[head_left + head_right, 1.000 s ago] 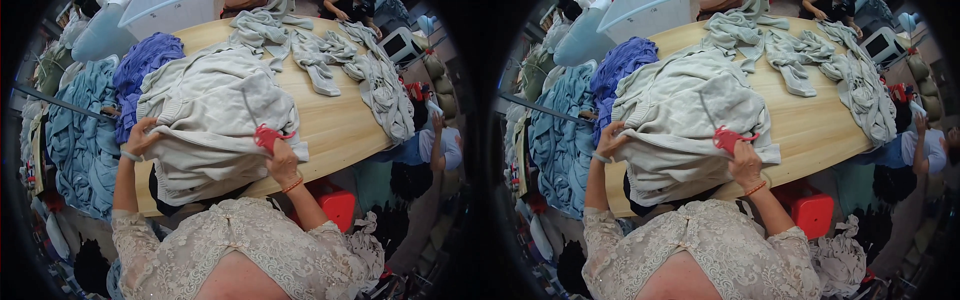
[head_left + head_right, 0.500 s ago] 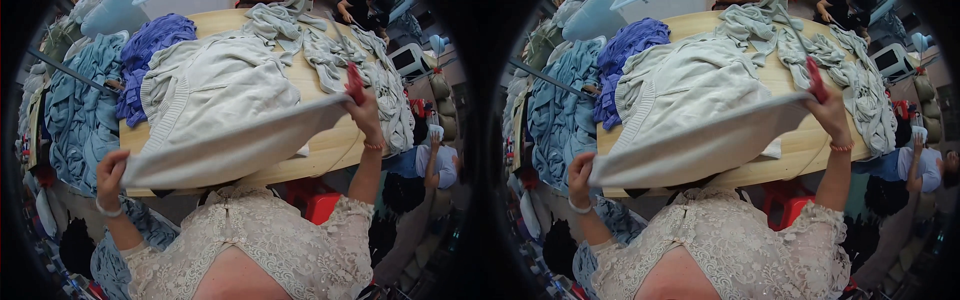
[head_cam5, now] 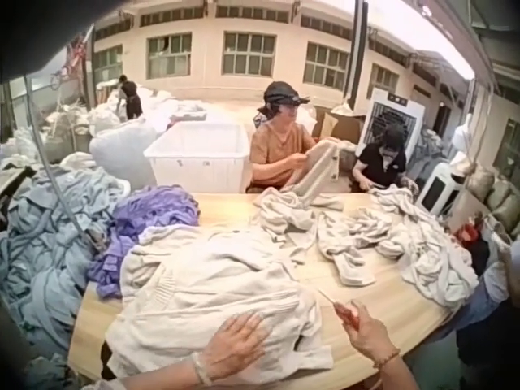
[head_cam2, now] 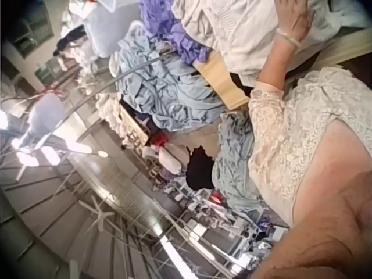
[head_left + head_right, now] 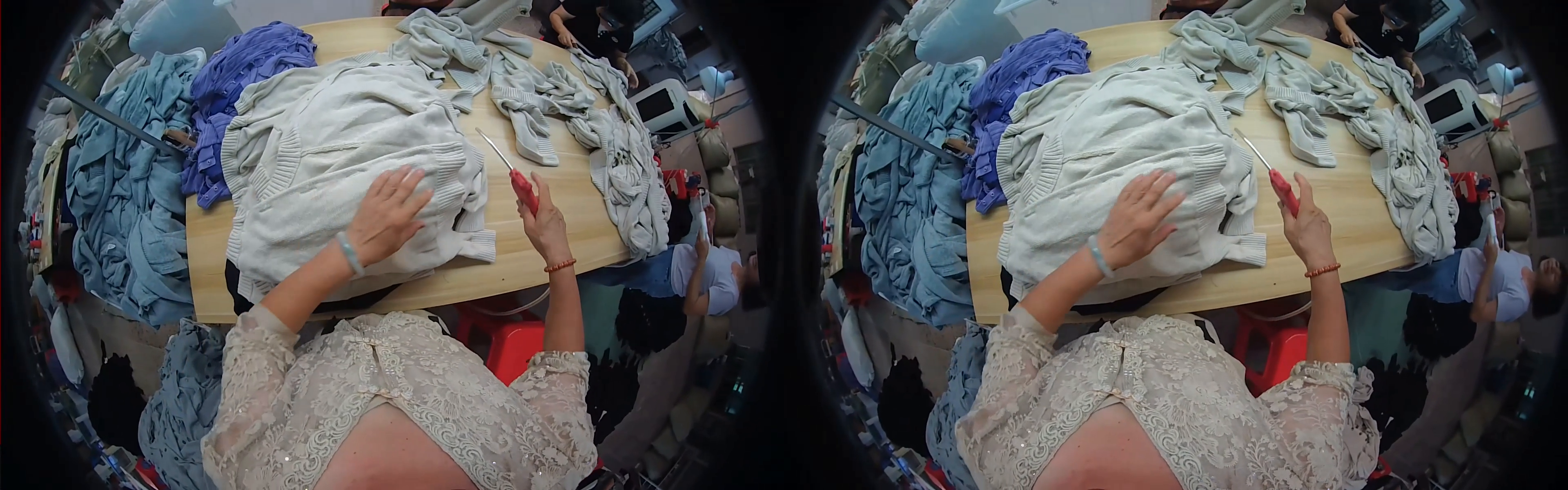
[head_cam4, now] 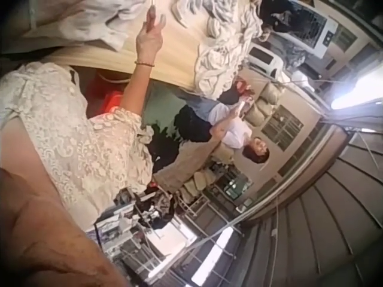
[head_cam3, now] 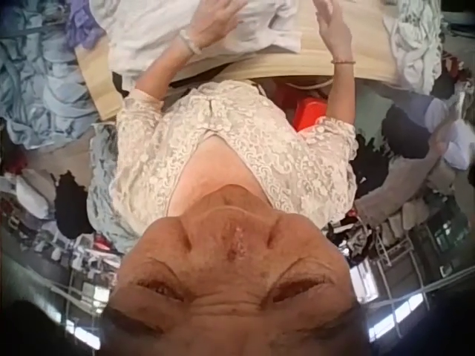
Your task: Trimming loose threads or excess material from sweaters using scissors in a workshop environment.
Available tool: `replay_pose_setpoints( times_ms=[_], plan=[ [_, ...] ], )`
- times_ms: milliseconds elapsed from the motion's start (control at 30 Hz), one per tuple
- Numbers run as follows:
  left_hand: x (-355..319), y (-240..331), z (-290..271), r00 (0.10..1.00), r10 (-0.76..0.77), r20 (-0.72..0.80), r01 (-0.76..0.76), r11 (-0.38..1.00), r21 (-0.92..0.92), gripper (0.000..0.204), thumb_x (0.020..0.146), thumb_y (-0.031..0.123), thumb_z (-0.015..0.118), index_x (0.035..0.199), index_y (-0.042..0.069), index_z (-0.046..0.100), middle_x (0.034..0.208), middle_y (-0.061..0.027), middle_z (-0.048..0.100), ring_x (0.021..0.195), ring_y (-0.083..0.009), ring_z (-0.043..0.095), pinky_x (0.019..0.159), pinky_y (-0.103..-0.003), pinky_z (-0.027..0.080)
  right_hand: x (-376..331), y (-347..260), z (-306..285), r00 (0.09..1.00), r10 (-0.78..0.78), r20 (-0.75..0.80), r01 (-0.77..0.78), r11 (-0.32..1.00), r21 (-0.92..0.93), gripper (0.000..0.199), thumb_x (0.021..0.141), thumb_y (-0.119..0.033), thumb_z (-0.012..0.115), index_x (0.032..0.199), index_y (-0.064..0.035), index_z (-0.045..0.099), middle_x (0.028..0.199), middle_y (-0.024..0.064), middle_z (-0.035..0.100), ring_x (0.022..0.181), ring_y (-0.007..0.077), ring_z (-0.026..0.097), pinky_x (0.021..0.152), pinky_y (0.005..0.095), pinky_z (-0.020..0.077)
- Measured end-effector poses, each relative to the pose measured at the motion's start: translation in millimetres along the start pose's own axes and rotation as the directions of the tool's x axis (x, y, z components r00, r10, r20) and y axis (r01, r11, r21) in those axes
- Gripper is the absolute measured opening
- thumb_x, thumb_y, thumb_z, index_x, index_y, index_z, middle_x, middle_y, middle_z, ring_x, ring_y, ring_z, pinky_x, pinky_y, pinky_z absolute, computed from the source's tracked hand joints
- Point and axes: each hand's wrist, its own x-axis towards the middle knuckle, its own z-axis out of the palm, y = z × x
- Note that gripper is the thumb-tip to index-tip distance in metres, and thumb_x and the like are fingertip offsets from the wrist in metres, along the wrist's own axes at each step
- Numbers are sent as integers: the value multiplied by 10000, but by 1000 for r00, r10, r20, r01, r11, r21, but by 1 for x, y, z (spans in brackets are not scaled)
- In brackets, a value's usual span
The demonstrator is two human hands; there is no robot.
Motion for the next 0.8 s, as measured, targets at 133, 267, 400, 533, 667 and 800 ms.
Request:
replay_pose_setpoints(
  times_ms=[133, 267, 400, 533, 667, 800],
  plan=[
    [28, -22, 52, 982, -38, 183, -13, 962, 273, 642, 849, 404, 647, 1392, 119, 458, 1493, -138, 374, 1424, -322, 270, 1177, -506, 139, -21, 8, -10, 956, -273, 104, 286, 947, -145, 205, 911, -222, 609, 994, -45, 545, 766, 216, 614, 742, 439, 598, 681, 526, 468],
    [21, -17, 55, 981, -37, 190, -27, 947, 321, 671, 852, 450, 626, 1399, 107, 448, 1484, -144, 386, 1420, -317, 280, 1177, -518, 125, -29, -13, -22, 935, -208, 289, 225, 974, -28, 176, 896, -187, 616, 967, -49, 534, 744, 223, 617, 730, 422, 608, 645, 492, 473],
    [-2, -14, 34, 989, -146, -10, 146, 977, 157, 713, 812, 403, 690, 1375, 36, 450, 1443, -205, 413, 1376, -348, 343, 1166, -490, 190, -21, -64, -32, 866, -291, 407, 364, 925, -112, 218, 866, -210, 647, 975, -54, 542, 697, 195, 619, 681, 418, 609, 631, 493, 470],
    [-42, -34, 13, 926, -315, -210, 332, 942, 48, 751, 808, 414, 707, 1337, -55, 453, 1387, -247, 457, 1320, -373, 410, 1138, -477, 266, -6, -108, -29, 770, -344, 538, 447, 892, -69, 228, 869, -233, 640, 987, -57, 555, 698, 196, 621, 683, 410, 614, 626, 489, 469],
    [-77, -41, -9, 900, -368, -233, 405, 904, 139, 767, 815, 455, 694, 1336, -57, 462, 1398, -232, 462, 1332, -372, 404, 1137, -486, 265, 13, -152, -7, 689, -413, 595, 528, 849, -23, 252, 865, -226, 653, 1020, -50, 562, 703, 193, 621, 687, 415, 608, 634, 487, 461],
    [-127, -65, -26, 814, -509, -279, 565, 806, 178, 783, 815, 491, 687, 1349, -40, 471, 1421, -208, 460, 1346, -349, 403, 1138, -513, 233, 20, -196, 22, 606, -468, 643, 588, 808, 34, 249, 873, -245, 646, 1007, -55, 557, 695, 187, 621, 678, 403, 615, 631, 485, 463]
  ],
)
